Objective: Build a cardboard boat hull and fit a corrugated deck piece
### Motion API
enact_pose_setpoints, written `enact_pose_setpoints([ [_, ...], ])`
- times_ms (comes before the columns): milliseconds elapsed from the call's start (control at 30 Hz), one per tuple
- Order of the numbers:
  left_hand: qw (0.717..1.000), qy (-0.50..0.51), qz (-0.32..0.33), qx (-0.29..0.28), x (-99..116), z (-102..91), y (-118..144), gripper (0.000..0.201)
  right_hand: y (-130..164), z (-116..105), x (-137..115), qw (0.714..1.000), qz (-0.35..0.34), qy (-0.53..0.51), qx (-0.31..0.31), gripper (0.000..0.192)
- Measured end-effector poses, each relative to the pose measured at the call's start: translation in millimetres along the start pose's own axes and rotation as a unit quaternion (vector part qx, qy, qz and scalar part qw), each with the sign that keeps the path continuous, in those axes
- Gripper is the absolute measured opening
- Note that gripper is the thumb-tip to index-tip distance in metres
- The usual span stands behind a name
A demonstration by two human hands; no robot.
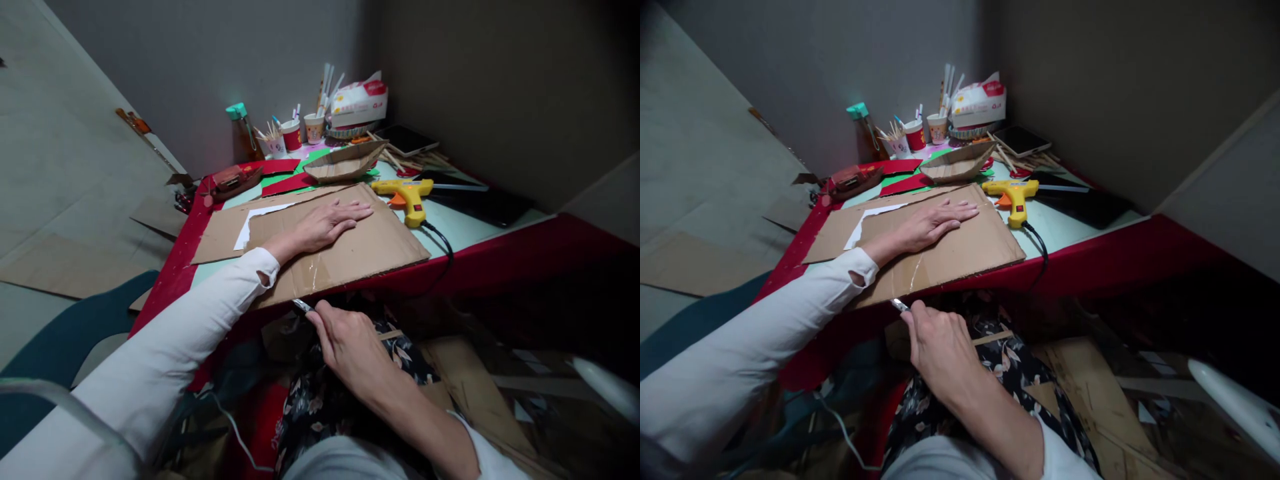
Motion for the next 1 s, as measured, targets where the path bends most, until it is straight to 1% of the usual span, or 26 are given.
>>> enact_pose_setpoints([
  [133, 1.000, -0.004, -0.007, 0.001, -1, 0.0, 0, 0.044, 19, 0, 0, 1.000, 0.004, -0.014, -0.002, 0.038],
  [200, 1.000, -0.005, -0.012, 0.004, -1, 0.7, 1, 0.044, 22, -3, 2, 1.000, 0.003, -0.016, -0.005, 0.039],
  [333, 1.000, -0.005, -0.018, 0.010, -1, 2.2, 0, 0.044, 12, -14, 8, 1.000, 0.000, -0.014, -0.028, 0.035],
  [433, 1.000, -0.005, -0.017, 0.024, -2, 4.4, -6, 0.043, 3, -27, 17, 0.999, 0.007, -0.003, -0.048, 0.033],
  [500, 0.999, -0.005, -0.010, 0.041, -3, 6.4, -11, 0.042, 0, -34, 23, 0.998, 0.011, 0.007, -0.061, 0.033],
  [567, 0.997, -0.006, 0.002, 0.070, -4, 7.2, -14, 0.040, -1, -40, 28, 0.997, 0.011, 0.015, -0.075, 0.033],
  [633, 0.994, -0.007, 0.015, 0.109, -5, 5.2, -10, 0.039, -1, -43, 31, 0.996, 0.008, 0.021, -0.088, 0.032],
  [700, 0.991, -0.004, 0.031, 0.132, -5, 0.2, 2, 0.039, -2, -43, 31, 0.995, 0.010, 0.027, -0.094, 0.032],
  [767, 0.992, 0.009, 0.061, 0.114, -6, -6.8, 20, 0.038, -1, -42, 31, 0.995, 0.015, 0.029, -0.096, 0.033],
  [867, 0.991, 0.042, 0.116, 0.045, -7, -16.8, 45, 0.038, -1, -42, 30, 0.994, 0.016, 0.024, -0.102, 0.034],
  [933, 0.990, 0.056, 0.126, 0.021, -8, -20.4, 56, 0.041, -2, -41, 29, 0.994, 0.018, 0.016, -0.111, 0.033],
  [1000, 0.990, 0.062, 0.122, 0.016, -9, -20.7, 61, 0.043, -6, -39, 27, 0.993, 0.018, 0.008, -0.113, 0.032],
])
Point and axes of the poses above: each hand's wrist, its own y-axis away from the middle knuckle, its own z-axis out of the palm, x = y × z, the point moved 1 cm from there along -y, towards the middle knuckle, and after that the axes turned 6 degrees about x, right-handed, at the moved point
